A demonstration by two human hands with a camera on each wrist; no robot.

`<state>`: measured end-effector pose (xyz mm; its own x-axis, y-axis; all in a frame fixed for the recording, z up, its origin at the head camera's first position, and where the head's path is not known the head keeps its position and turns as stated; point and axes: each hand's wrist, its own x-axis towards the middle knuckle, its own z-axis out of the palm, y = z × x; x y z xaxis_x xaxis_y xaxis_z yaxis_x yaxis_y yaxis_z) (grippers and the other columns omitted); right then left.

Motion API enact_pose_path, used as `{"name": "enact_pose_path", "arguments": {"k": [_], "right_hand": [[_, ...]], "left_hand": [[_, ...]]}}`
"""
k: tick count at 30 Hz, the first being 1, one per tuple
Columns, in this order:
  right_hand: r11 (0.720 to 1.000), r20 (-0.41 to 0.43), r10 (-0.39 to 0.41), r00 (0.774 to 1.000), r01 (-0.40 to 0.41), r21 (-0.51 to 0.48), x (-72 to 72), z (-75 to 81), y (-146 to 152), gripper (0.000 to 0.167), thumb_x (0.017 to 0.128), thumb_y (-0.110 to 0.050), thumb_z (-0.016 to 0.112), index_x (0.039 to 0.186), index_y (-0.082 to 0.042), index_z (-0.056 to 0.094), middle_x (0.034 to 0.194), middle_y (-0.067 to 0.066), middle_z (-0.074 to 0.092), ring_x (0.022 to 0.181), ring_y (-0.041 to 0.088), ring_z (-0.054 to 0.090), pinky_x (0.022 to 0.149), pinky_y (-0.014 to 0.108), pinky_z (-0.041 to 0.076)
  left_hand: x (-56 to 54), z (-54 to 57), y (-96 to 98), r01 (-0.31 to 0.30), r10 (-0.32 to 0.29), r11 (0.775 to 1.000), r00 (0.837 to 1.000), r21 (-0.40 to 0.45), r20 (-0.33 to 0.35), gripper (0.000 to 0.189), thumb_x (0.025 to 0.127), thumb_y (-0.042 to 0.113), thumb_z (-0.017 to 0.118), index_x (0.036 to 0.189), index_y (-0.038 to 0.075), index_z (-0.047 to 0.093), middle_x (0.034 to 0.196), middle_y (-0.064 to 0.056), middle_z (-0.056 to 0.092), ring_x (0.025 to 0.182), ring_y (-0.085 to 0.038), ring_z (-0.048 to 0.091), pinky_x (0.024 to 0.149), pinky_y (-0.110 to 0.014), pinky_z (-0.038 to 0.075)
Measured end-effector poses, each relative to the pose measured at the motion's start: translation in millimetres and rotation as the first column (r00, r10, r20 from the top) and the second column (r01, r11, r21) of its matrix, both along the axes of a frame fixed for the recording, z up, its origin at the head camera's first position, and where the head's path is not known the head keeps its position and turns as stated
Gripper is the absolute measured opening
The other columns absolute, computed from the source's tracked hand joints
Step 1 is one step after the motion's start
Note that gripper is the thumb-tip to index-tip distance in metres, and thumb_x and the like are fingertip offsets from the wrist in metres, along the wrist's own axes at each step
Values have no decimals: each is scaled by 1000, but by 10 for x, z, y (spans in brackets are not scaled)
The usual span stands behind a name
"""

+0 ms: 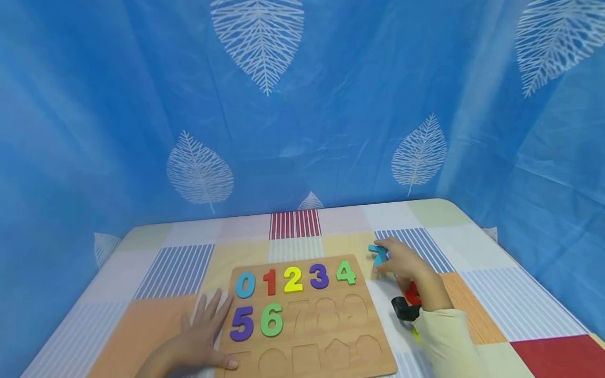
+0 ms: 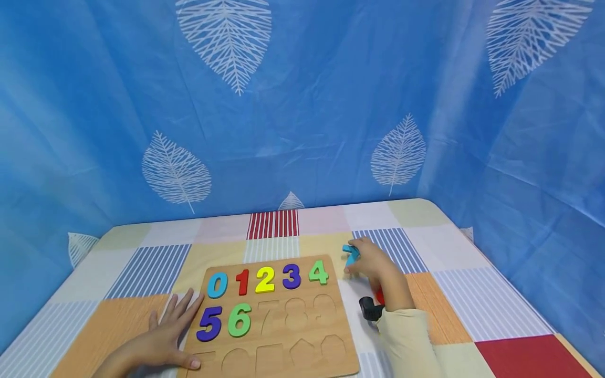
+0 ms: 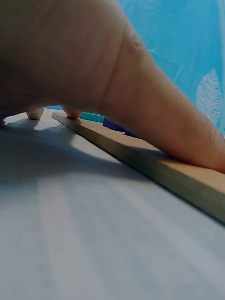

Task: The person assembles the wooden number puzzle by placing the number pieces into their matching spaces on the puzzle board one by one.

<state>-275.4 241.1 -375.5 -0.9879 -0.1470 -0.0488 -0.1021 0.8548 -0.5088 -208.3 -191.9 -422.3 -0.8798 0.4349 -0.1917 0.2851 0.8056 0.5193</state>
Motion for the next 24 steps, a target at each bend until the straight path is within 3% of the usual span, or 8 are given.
{"name": "enact_pose_path", "arguments": {"k": [4, 11, 19, 24], "right_hand": [[997, -37, 77, 996, -77, -7, 11, 24, -203, 66, 74, -19, 75, 128, 7, 46, 127, 27, 45, 115, 42, 45, 92, 55, 40], [969, -54, 242, 969, -239, 56, 131, -7, -699, 63, 71, -23, 78, 123, 2, 53, 115, 11, 54, 94, 19, 51, 85, 39, 48], [941, -18, 329, 944, -326, 88, 331, 18, -1100, 69, 71, -29, 77, 128, -1, 50, 132, 17, 46, 118, 32, 49, 98, 46, 41], [925, -6, 356, 934, -352, 141, 427, 8, -1253, 67, 72, -32, 77, 127, -4, 52, 131, 12, 48, 115, 28, 51, 95, 43, 44]], "left_hand": [[-1, 24, 3, -1, 1, 1000, 1000, -4, -14, 119, 59, 57, 75, 145, 3, 14, 148, -31, -2, 128, -59, -15, 87, -75, -17], [-45, 31, 16, -24, 24, 999, 1000, -35, -7, 120, 58, 61, 74, 146, 7, 14, 149, -28, -2, 130, -56, -15, 88, -75, -15], [-72, 13, 2, -39, 39, 998, 999, -51, -1, 122, 55, 62, 74, 147, 8, 13, 150, -27, -3, 130, -55, -15, 89, -73, -17], [-66, -4, 4, -37, 37, 998, 999, -56, -4, 123, 55, 63, 74, 146, 8, 13, 150, -27, -3, 130, -55, -15, 89, -73, -18]]}}
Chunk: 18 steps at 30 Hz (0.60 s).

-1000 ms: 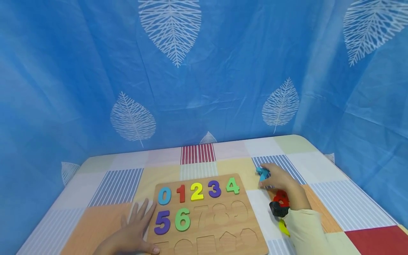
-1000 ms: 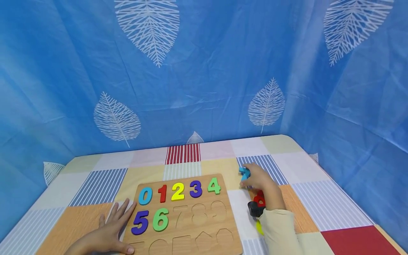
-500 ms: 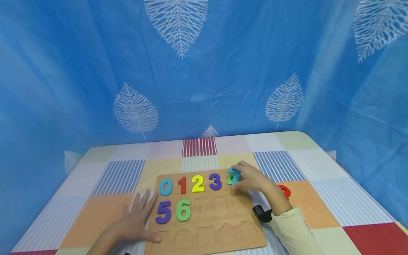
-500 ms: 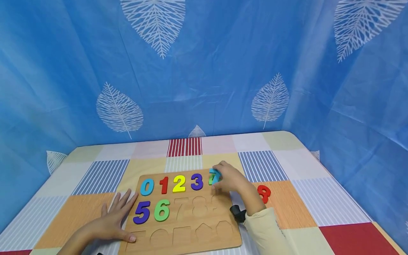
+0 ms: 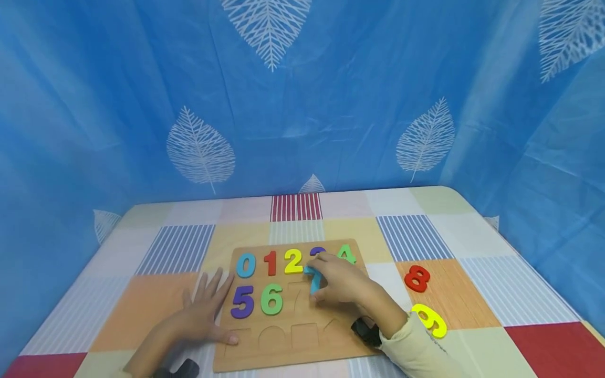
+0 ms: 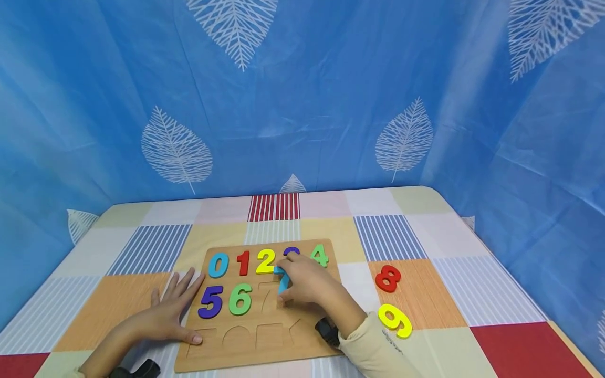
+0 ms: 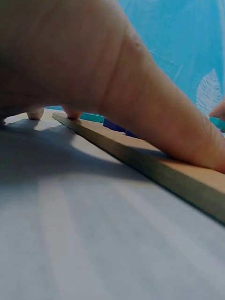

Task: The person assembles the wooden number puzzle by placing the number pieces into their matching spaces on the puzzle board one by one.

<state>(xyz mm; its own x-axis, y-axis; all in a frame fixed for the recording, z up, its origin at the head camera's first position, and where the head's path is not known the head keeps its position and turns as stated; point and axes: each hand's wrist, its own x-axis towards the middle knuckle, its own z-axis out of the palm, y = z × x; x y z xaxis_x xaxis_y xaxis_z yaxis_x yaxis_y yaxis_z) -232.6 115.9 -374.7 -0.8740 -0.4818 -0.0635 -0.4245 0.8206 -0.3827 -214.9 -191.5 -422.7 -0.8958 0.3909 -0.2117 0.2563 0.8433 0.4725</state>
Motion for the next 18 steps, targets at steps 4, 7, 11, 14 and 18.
{"name": "enact_pose_path", "arguments": {"k": [4, 7, 11, 14, 18], "right_hand": [[997, -36, 45, 998, -42, 61, 56, -8, -98, 66, 71, -38, 76, 125, -6, 55, 121, 8, 54, 106, 22, 56, 88, 38, 48], [995, -57, 57, 997, -52, 88, 80, -17, -151, 66, 69, -41, 76, 123, -7, 56, 112, 4, 57, 98, 18, 56, 83, 33, 49], [994, -32, 49, 998, -45, 104, 99, -31, -202, 68, 69, -43, 75, 124, -10, 56, 112, 4, 56, 97, 16, 56, 82, 32, 49], [992, -4, 39, 999, -38, 119, 111, -46, -235, 69, 70, -45, 73, 127, -11, 53, 123, 8, 53, 109, 22, 55, 89, 38, 47], [992, 11, 28, 1000, -29, 124, 117, -69, -269, 70, 71, -45, 73, 129, -12, 51, 133, 12, 48, 120, 28, 49, 96, 44, 43]], "left_hand": [[-8, 2, 1, 10, -10, 1000, 1000, -3, -7, 123, 55, 63, 74, 146, 8, 13, 150, -28, -4, 130, -55, -15, 89, -73, -19], [-9, 4, 3, 11, -11, 1000, 1000, 3, -6, 123, 56, 63, 74, 147, 8, 12, 150, -27, -4, 130, -55, -15, 89, -72, -20], [-2, 13, 12, 7, -7, 1000, 1000, 8, -2, 123, 55, 62, 75, 147, 8, 12, 150, -27, -5, 130, -55, -16, 89, -73, -18], [3, 16, 14, 7, -7, 1000, 1000, 7, -5, 124, 55, 61, 75, 146, 7, 13, 150, -28, -4, 130, -55, -15, 89, -75, -16], [8, 9, 7, 7, -7, 1000, 1000, -4, -11, 124, 54, 61, 76, 147, 7, 13, 150, -28, -3, 130, -55, -15, 89, -76, -14]]}}
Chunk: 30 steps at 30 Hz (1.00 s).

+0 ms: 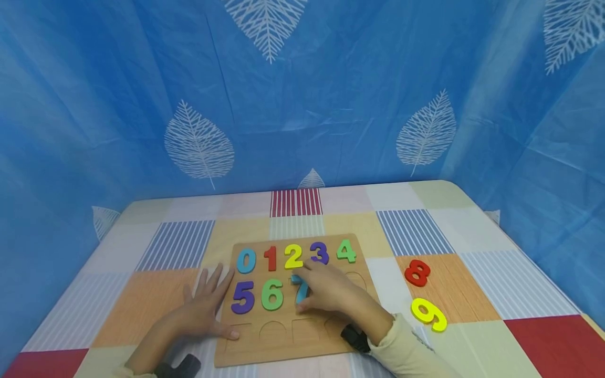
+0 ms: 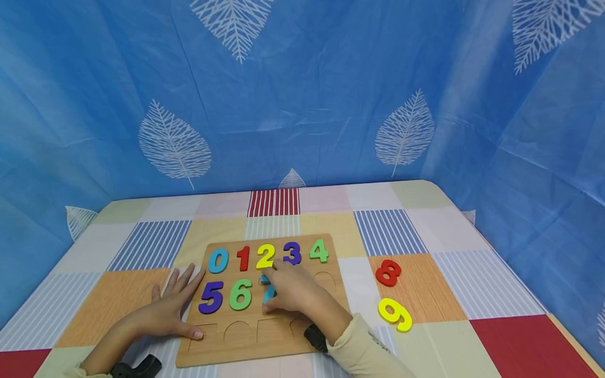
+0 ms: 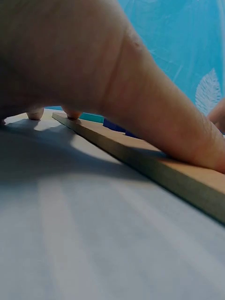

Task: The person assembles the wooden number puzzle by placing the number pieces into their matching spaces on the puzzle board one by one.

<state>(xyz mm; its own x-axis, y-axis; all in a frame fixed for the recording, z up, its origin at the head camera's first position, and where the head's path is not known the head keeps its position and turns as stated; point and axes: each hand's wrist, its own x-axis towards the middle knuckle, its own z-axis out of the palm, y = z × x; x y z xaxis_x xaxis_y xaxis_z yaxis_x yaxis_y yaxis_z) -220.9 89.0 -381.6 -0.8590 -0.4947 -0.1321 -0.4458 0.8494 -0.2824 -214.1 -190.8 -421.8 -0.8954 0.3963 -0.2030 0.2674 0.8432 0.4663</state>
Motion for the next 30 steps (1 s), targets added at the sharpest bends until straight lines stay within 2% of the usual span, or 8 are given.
{"name": "enact_pose_path", "arguments": {"k": [10, 17, 25, 30], "right_hand": [[998, -55, 58, 997, -56, 35, -21, -63, -3, 66, 72, -46, 72, 126, -11, 54, 120, 7, 55, 109, 21, 53, 91, 37, 46], [998, -31, 55, 998, -56, -36, -66, -54, 73, 66, 71, -42, 74, 126, -12, 54, 123, 7, 54, 111, 22, 53, 92, 37, 46], [994, 22, -6, 1000, 8, -111, -104, 34, 299, 67, 76, -35, 73, 132, -8, 47, 132, 11, 48, 122, 29, 47, 99, 44, 41], [989, 12, -90, 996, 90, -121, -95, 64, 622, 66, 75, -30, 74, 131, -6, 48, 128, 14, 50, 117, 31, 50, 96, 46, 42]], "left_hand": [[4, -6, -9, 13, -13, 1000, 1000, 9, -10, 123, 55, 61, 75, 146, 6, 12, 149, -28, -4, 130, -55, -16, 89, -75, -15], [0, 3, 1, 16, -16, 1000, 1000, 5, -12, 123, 57, 61, 74, 146, 7, 10, 149, -28, -5, 130, -55, -16, 89, -75, -15], [3, -15, 4, -3, 3, 1000, 1000, -22, -6, 124, 55, 62, 74, 147, 9, 9, 150, -27, -5, 131, -55, -15, 89, -76, -14], [-26, -43, 23, 7, -7, 1000, 1000, -18, -7, 124, 56, 63, 74, 147, 10, 8, 150, -27, -5, 130, -55, -15, 88, -76, -15]]}}
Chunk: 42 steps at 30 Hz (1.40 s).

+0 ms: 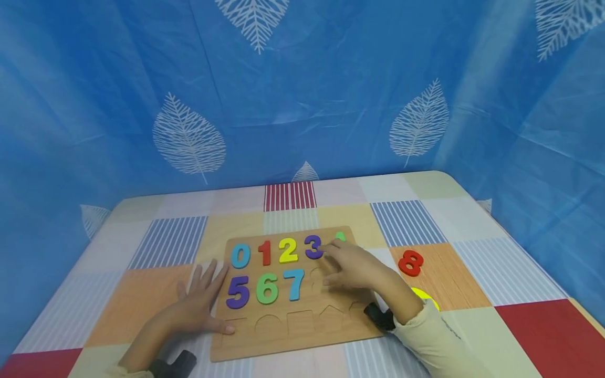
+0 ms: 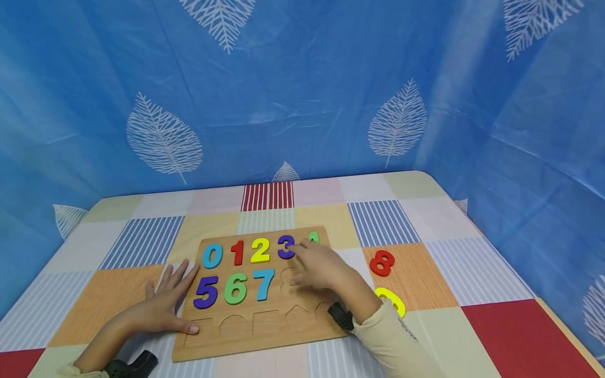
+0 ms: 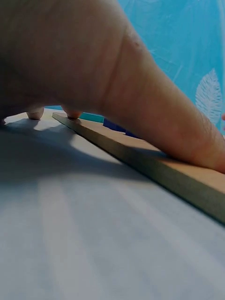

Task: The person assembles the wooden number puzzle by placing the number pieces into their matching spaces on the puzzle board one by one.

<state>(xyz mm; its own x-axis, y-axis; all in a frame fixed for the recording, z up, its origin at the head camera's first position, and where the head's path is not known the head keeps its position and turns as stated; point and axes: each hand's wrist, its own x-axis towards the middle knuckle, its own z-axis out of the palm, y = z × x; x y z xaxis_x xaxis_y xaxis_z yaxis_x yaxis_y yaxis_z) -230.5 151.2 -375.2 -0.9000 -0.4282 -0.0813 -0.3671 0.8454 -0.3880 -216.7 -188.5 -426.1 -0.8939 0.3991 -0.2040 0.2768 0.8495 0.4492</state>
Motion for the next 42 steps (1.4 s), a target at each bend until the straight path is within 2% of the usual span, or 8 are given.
{"name": "enact_pose_path", "arguments": {"k": [4, 10, 15, 19, 27, 31, 35, 42], "right_hand": [[998, -5, -56, 998, 56, 16, 3, 12, 372, 69, 75, -30, 74, 131, -2, 46, 124, 19, 51, 114, 35, 50, 92, 49, 44], [984, 65, -165, 984, 160, 78, -21, 95, 839, 75, 76, -30, 73, 135, 3, 38, 134, 31, 38, 123, 49, 36, 95, 58, 36], [950, 85, -273, 958, 254, 184, -60, 153, 1043, 81, 74, -32, 75, 135, 3, 37, 130, 33, 39, 116, 48, 42, 89, 58, 41], [930, 131, -334, 933, 304, 208, -87, 149, 1163, 85, 71, -35, 76, 135, 4, 36, 131, 35, 37, 111, 46, 44, 86, 58, 44], [925, 204, -362, 910, 323, 200, -105, 133, 1355, 86, 72, -35, 75, 134, 8, 34, 130, 37, 37, 111, 47, 42, 87, 60, 42], [927, 262, -369, 892, 334, 169, -97, 118, 1391, 86, 69, -32, 78, 130, 12, 36, 119, 32, 50, 99, 39, 50, 86, 52, 47], [919, 278, -391, 877, 354, 177, -89, 95, 1385, 82, 64, -31, 82, 125, 8, 43, 110, 26, 53, 90, 33, 52, 78, 45, 51], [911, 217, -383, 898, 329, 248, -110, 53, 1340, 71, 66, -26, 80, 120, 6, 46, 104, 23, 51, 87, 32, 51, 71, 43, 52]], "left_hand": [[-11, 0, 11, 2, -2, 1000, 1000, -6, 1, 124, 56, 63, 73, 147, 9, 9, 150, -27, -5, 131, -54, -16, 89, -76, -15], [2, 16, 19, 3, -3, 1000, 1000, 7, 6, 124, 56, 61, 74, 147, 9, 9, 150, -27, -6, 130, -55, -16, 88, -76, -16], [11, 4, 10, -1, 1, 1000, 1000, 12, -5, 123, 56, 62, 74, 147, 7, 10, 149, -28, -5, 130, -56, -14, 88, -76, -15], [-1, 1, 9, -12, 12, 1000, 1000, 11, -8, 123, 55, 62, 74, 147, 8, 11, 150, -28, -4, 130, -55, -15, 88, -75, -17], [-35, -2, 20, -2, 2, 1000, 1000, 16, 5, 123, 55, 60, 75, 146, 6, 12, 149, -29, -4, 130, -55, -16, 87, -75, -17], [-49, 8, 14, 0, 0, 1000, 1000, 12, 6, 124, 55, 61, 75, 146, 6, 12, 149, -29, -4, 130, -55, -16, 88, -75, -18], [-56, 23, 8, 8, -8, 1000, 1000, 14, 3, 123, 56, 60, 75, 146, 7, 11, 149, -29, -4, 130, -56, -15, 88, -74, -18], [-69, 11, -10, 20, -20, 1000, 1000, 4, -13, 123, 56, 61, 74, 147, 9, 9, 149, -29, -4, 130, -56, -14, 88, -76, -15]]}}
